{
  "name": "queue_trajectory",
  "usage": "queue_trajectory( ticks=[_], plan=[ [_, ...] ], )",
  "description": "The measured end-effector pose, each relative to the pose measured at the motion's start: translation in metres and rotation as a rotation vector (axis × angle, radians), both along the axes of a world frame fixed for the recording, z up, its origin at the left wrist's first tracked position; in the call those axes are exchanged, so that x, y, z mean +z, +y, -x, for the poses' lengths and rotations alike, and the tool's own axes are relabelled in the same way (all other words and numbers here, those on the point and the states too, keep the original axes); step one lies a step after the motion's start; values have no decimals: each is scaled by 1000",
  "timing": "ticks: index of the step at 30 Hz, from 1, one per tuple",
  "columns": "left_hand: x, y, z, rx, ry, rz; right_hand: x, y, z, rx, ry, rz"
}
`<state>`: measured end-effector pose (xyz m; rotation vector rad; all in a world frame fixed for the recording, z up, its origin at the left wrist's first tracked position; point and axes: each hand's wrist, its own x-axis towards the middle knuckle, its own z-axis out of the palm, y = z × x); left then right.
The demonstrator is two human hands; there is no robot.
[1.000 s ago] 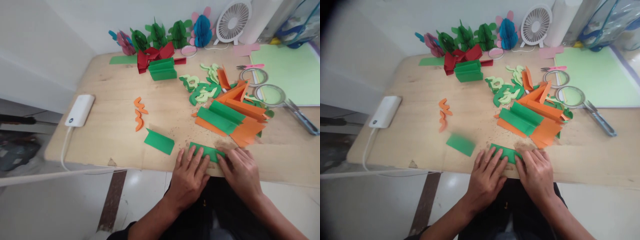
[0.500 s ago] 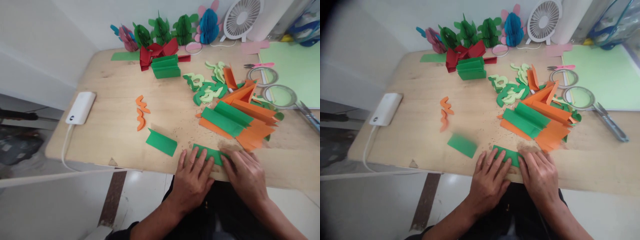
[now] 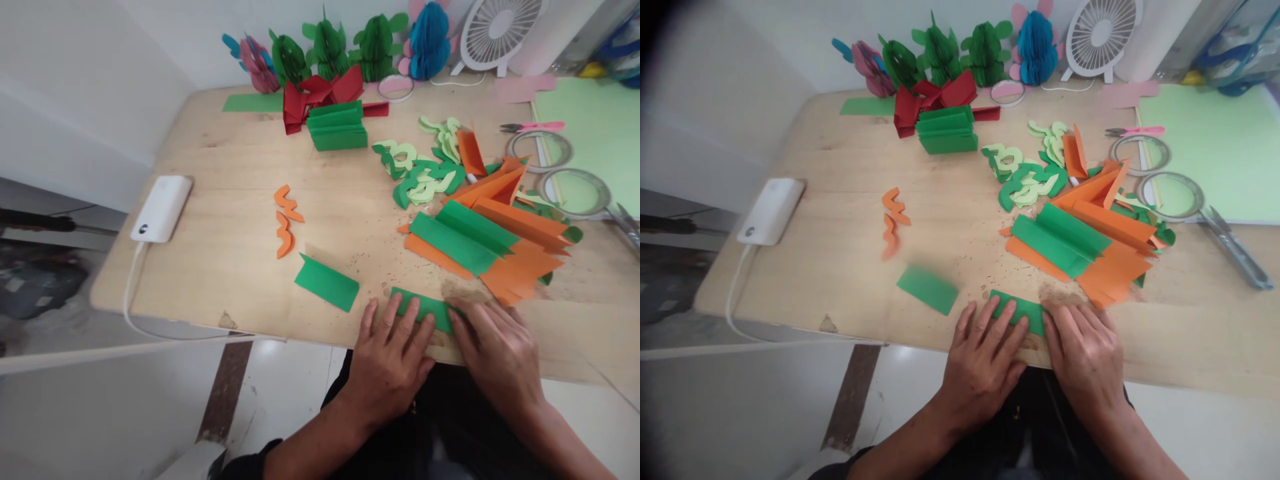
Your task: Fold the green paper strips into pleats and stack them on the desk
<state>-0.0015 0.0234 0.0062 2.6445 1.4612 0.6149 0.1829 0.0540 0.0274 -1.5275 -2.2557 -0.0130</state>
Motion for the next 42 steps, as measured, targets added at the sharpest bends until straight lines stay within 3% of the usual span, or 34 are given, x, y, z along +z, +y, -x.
queue_trajectory(
  ticks=[30, 36, 42],
  plan=[
    [4, 1, 1, -25, 101, 29, 5, 1, -2, -26, 15, 3],
    [5, 0, 0, -34, 109, 13, 13, -24, -3, -16, 74, -64],
    [2, -1, 0, -33, 106, 5, 1, -52, 5, 99, 76, -15]
  ],
)
